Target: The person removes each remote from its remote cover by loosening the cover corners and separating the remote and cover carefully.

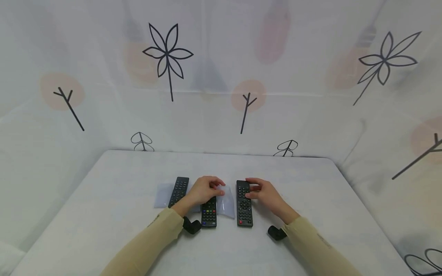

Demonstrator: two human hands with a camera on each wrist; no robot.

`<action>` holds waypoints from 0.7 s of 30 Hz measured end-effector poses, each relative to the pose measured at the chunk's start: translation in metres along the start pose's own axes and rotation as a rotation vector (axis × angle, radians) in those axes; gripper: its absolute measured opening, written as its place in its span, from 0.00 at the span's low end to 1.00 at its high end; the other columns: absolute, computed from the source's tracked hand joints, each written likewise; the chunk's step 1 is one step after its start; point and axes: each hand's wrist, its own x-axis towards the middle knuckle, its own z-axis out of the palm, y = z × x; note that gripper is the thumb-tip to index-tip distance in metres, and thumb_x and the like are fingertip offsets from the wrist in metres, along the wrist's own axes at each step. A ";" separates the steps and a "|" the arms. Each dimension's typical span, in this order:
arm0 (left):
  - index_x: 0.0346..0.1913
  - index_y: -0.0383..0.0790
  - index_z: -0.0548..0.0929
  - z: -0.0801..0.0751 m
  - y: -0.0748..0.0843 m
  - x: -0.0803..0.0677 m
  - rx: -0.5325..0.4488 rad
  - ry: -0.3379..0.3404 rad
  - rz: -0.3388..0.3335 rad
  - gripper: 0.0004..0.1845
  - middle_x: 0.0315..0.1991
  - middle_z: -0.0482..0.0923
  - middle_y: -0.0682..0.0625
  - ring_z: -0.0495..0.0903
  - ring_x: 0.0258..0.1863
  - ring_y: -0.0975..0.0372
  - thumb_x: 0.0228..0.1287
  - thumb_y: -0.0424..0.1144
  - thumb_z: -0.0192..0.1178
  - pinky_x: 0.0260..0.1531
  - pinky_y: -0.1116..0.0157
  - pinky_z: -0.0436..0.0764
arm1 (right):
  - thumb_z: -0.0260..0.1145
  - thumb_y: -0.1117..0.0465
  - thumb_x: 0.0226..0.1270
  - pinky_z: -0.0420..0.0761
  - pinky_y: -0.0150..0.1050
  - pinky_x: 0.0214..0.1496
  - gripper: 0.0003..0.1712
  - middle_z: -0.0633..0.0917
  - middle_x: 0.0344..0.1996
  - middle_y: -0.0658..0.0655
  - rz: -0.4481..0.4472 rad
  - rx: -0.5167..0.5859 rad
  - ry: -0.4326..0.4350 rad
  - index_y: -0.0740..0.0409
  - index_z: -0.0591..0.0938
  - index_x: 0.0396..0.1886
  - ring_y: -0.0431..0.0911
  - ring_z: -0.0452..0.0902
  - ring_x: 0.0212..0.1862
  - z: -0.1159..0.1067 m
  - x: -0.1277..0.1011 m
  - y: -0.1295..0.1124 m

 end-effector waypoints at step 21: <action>0.49 0.47 0.86 0.003 0.003 -0.003 0.013 0.038 0.021 0.13 0.38 0.81 0.56 0.76 0.37 0.63 0.62 0.41 0.70 0.40 0.62 0.77 | 0.76 0.61 0.57 0.77 0.44 0.45 0.33 0.84 0.48 0.58 0.013 -0.094 0.055 0.52 0.79 0.65 0.51 0.76 0.47 0.004 0.003 -0.003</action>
